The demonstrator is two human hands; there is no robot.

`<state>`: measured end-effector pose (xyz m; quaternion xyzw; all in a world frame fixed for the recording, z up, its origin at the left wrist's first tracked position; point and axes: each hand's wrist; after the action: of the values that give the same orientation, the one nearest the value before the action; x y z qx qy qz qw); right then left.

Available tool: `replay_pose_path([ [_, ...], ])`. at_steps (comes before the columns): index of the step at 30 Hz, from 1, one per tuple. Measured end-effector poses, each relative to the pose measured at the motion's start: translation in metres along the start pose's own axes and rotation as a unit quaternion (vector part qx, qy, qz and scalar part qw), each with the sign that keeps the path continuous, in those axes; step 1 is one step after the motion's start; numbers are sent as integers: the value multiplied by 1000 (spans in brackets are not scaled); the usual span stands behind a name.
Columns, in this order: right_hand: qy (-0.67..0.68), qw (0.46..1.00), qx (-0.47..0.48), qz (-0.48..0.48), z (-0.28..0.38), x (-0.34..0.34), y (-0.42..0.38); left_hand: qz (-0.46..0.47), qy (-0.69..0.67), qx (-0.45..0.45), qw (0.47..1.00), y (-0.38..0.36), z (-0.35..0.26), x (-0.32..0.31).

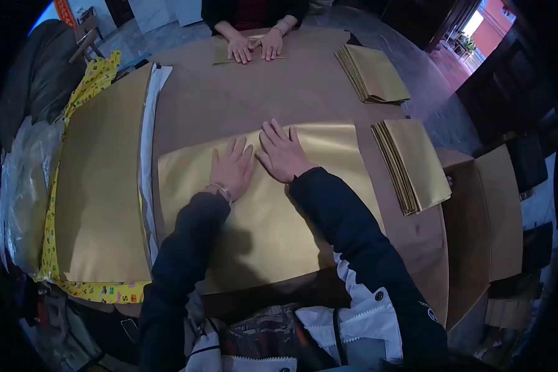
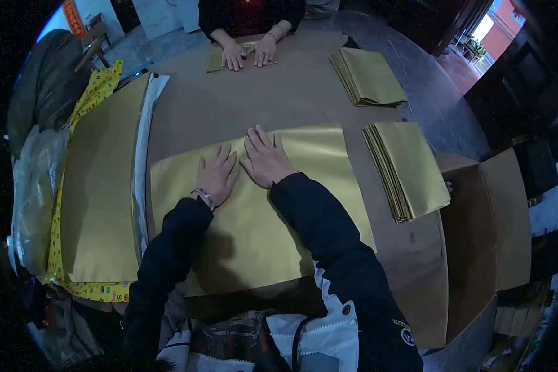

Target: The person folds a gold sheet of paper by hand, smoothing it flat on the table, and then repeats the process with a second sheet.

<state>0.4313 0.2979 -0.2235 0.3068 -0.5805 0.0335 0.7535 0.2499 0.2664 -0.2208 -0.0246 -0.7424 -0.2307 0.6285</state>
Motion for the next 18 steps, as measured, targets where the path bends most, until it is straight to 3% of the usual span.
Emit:
replay_pose_path([
  [4, 1, 1000, 23, -7, -2, -2, 2, 56, -19, 28, 998, 12, -5, -7],
  [6, 11, 1000, -17, 13, -1, 0, 0, 45, -9, 38, 998, 9, 11, -4],
  [13, 14, 1000, -17, 13, -1, 2, 0, 48, 65, 158, 984, -27, 100, 18],
  [15, -7, 999, -11, 30, 2, 6, 3, 56, 101, 226, 967, -39, 107, 33],
  [18, -32, 998, -1, 61, 18, 7, 13, 45, 107, 224, 968, -43, 110, 29],
])
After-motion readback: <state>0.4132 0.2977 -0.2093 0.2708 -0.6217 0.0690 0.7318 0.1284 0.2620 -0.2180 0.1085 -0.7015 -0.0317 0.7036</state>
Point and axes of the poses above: each hand's wrist, its own y-axis towards the middle knuckle, its own x-axis out of the back of the hand, z = x × y, and after that the axes turned 15 degrees about -z, right-handed
